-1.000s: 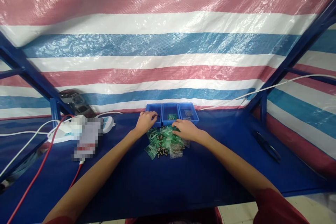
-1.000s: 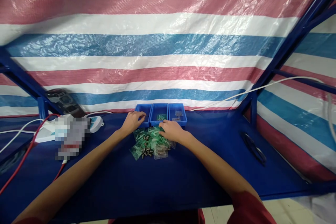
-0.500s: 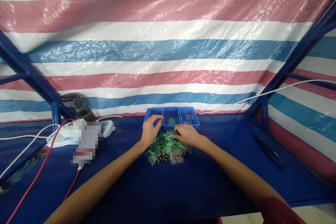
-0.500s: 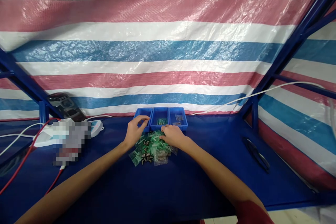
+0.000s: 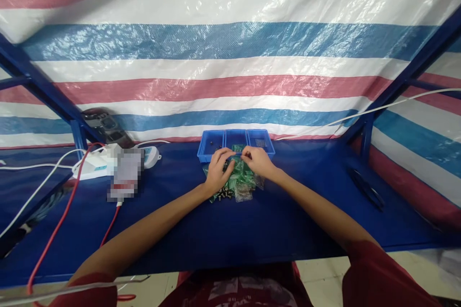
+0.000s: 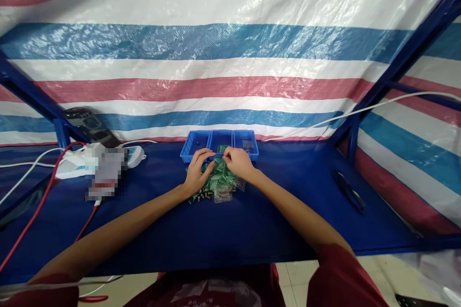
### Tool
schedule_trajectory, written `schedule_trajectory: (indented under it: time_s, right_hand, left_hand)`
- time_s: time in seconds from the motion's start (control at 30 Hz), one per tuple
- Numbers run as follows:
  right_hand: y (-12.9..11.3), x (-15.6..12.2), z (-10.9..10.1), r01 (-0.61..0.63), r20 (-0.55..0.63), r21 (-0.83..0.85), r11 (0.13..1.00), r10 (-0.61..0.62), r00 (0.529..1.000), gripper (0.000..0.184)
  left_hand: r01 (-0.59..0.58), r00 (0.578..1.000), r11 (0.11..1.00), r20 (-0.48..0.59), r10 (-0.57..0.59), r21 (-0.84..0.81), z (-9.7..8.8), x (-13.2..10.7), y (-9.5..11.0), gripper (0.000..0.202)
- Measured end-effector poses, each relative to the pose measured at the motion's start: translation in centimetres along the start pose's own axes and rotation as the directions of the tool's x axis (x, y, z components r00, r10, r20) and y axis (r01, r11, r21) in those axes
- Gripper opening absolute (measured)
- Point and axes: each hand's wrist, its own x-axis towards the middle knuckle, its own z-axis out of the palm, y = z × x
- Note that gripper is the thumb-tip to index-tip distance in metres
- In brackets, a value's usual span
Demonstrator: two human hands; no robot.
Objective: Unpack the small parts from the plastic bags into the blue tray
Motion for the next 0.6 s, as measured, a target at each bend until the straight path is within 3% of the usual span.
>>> schedule_trajectory:
  time_s: [0.2, 0.33, 0.5, 0.6]
  right_hand:
    - [-0.4, -0.7, 0.1, 0.063, -0.167, 0.295, 0.953, -0.013, 0.986, 0.012]
    - [-0.5, -1.4, 0.9, 0.126, -0.267, 0.397, 0.909, -0.017, 0.963, 0.017]
    - [-0.3, -2.2, 3.0, 0.199, -0.429, 0.443, 0.874, 0.012, 0.903, 0.020]
    - [-0.1, -2.3, 4.2, 0.178, -0.457, 0.465, 0.867, 0.063, 0.887, 0.021]
  left_hand:
    - [0.056, 0.998, 0.998, -0.014, -0.057, -0.041, 0.1, 0.0, -0.1, 0.041]
    - [0.127, 0.989, 0.985, -0.061, -0.135, -0.120, 0.0, 0.1, -0.3, 0.048]
    - [0.216, 0.975, 0.958, 0.091, -0.202, -0.190, -0.3, 0.0, -0.6, 0.026]
    - [0.205, 0.978, 0.950, 0.095, -0.188, -0.234, -0.3, -0.1, -0.8, 0.024]
